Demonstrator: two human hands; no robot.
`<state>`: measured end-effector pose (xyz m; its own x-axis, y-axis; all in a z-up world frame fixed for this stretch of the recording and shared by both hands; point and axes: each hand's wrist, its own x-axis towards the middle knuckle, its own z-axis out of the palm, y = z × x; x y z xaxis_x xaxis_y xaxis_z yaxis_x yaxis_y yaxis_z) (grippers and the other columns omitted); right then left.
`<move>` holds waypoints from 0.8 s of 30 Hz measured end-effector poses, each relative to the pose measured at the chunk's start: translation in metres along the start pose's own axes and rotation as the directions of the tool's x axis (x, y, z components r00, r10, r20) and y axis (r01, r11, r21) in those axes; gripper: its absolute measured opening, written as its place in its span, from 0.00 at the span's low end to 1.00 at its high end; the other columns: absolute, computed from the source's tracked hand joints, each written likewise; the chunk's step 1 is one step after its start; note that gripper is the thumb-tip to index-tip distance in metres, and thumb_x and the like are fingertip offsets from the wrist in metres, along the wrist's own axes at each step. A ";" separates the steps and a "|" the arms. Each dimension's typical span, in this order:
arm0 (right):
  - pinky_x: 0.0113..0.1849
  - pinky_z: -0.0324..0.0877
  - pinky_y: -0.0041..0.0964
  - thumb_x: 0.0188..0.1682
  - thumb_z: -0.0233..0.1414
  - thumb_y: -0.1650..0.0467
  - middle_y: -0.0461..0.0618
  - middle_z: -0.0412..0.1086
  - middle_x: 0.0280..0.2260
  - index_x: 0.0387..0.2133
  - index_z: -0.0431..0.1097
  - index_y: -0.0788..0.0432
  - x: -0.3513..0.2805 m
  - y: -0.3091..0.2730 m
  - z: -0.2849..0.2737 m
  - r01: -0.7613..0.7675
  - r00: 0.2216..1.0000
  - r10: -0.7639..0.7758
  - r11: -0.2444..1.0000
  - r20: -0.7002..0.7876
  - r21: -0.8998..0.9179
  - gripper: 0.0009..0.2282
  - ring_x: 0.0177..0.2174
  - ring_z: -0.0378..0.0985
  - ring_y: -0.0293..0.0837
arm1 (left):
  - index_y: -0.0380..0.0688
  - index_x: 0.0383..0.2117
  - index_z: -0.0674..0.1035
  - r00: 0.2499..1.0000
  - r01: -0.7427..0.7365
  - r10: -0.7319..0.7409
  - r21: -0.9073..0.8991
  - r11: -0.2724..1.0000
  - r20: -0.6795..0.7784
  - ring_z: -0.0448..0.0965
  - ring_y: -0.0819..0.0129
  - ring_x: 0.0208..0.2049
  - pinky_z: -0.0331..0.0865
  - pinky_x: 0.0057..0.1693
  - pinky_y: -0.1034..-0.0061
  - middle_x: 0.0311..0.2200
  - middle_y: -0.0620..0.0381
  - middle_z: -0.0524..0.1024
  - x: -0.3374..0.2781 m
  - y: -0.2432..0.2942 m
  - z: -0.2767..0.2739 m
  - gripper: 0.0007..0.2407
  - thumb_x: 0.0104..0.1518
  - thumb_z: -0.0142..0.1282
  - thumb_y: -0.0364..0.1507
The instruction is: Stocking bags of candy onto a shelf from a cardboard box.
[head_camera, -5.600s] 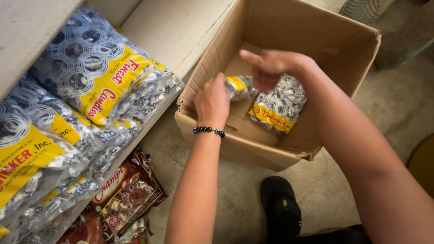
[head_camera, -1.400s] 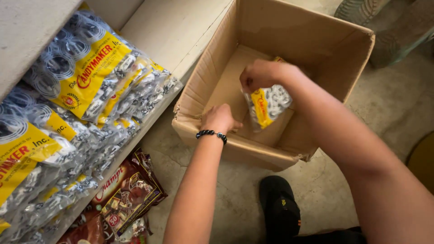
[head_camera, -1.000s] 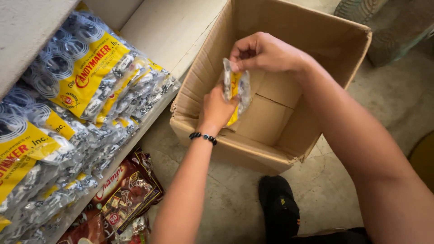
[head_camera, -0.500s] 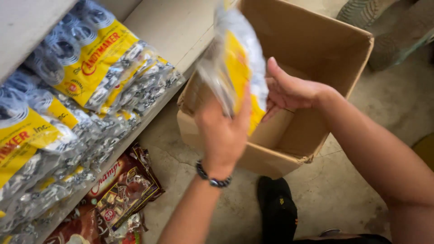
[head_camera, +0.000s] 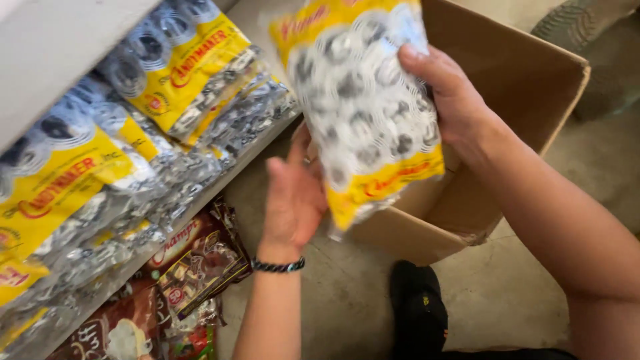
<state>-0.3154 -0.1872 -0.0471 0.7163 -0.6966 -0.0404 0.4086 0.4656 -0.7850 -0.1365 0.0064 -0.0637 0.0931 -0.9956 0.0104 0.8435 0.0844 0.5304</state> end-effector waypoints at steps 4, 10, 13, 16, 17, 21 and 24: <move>0.55 0.74 0.41 0.51 0.58 0.68 0.55 0.73 0.54 0.64 0.60 0.66 0.010 -0.002 0.027 -0.075 0.994 0.081 0.994 0.072 -0.085 0.27 0.50 0.79 0.44 | 0.40 0.69 0.60 0.963 -0.136 0.203 0.328 0.935 -0.179 0.67 0.63 0.65 0.61 0.70 0.63 0.66 0.51 0.66 0.027 -0.002 0.012 0.32 0.62 0.62 0.38; 0.52 0.76 0.38 0.52 0.57 0.71 0.51 0.75 0.52 0.61 0.62 0.65 0.027 0.010 0.046 -0.068 0.994 0.082 0.982 0.075 -0.174 0.23 0.47 0.80 0.40 | 0.40 0.65 0.64 0.864 -0.291 0.433 0.447 0.846 -0.258 0.72 0.68 0.58 0.68 0.65 0.69 0.59 0.53 0.72 0.026 0.010 0.019 0.26 0.61 0.63 0.25; 0.51 0.77 0.37 0.52 0.58 0.73 0.52 0.75 0.51 0.60 0.64 0.66 0.031 0.013 0.049 -0.018 0.995 0.037 0.980 0.091 -0.200 0.22 0.46 0.80 0.39 | 0.42 0.65 0.62 0.890 -0.276 0.397 0.430 0.860 -0.224 0.71 0.70 0.59 0.67 0.65 0.71 0.59 0.55 0.70 0.023 0.015 0.016 0.27 0.61 0.62 0.24; 0.51 0.76 0.38 0.53 0.58 0.71 0.52 0.74 0.51 0.61 0.63 0.65 0.035 0.016 0.051 -0.048 0.994 0.068 0.975 0.084 -0.218 0.23 0.46 0.80 0.40 | 0.37 0.66 0.64 0.856 -0.287 0.438 0.452 0.845 -0.275 0.71 0.67 0.58 0.67 0.65 0.68 0.60 0.51 0.71 0.024 0.013 0.005 0.25 0.64 0.60 0.25; 0.51 0.76 0.38 0.53 0.58 0.71 0.52 0.74 0.51 0.61 0.63 0.65 0.034 0.013 0.053 -0.051 0.994 0.071 0.975 0.085 -0.216 0.23 0.46 0.80 0.40 | 0.37 0.66 0.64 0.855 -0.286 0.439 0.453 0.844 -0.277 0.71 0.67 0.58 0.67 0.65 0.68 0.60 0.51 0.71 0.024 0.017 0.011 0.25 0.64 0.60 0.25; 0.56 0.73 0.41 0.52 0.59 0.65 0.53 0.69 0.58 0.67 0.56 0.64 0.031 0.008 0.056 -0.131 0.966 0.158 0.982 0.204 -0.137 0.31 0.54 0.75 0.43 | 0.40 0.67 0.60 0.840 -0.320 0.445 0.378 0.869 -0.312 0.70 0.64 0.60 0.67 0.66 0.66 0.61 0.49 0.69 0.029 0.030 0.012 0.28 0.62 0.61 0.28; 0.60 0.70 0.43 0.51 0.60 0.63 0.54 0.66 0.62 0.70 0.51 0.64 0.033 0.009 0.049 -0.158 0.942 0.182 0.982 0.283 -0.107 0.36 0.59 0.72 0.45 | 0.42 0.68 0.59 0.849 -0.303 0.440 0.412 0.859 -0.293 0.69 0.59 0.64 0.68 0.68 0.63 0.63 0.47 0.67 0.037 0.051 0.012 0.32 0.60 0.62 0.34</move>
<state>-0.2605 -0.1789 -0.0254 0.9091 -0.4166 -0.0058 0.2278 0.5086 -0.8303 -0.0969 -0.0270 -0.0260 0.6054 -0.7959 -0.0065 0.4785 0.3574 0.8021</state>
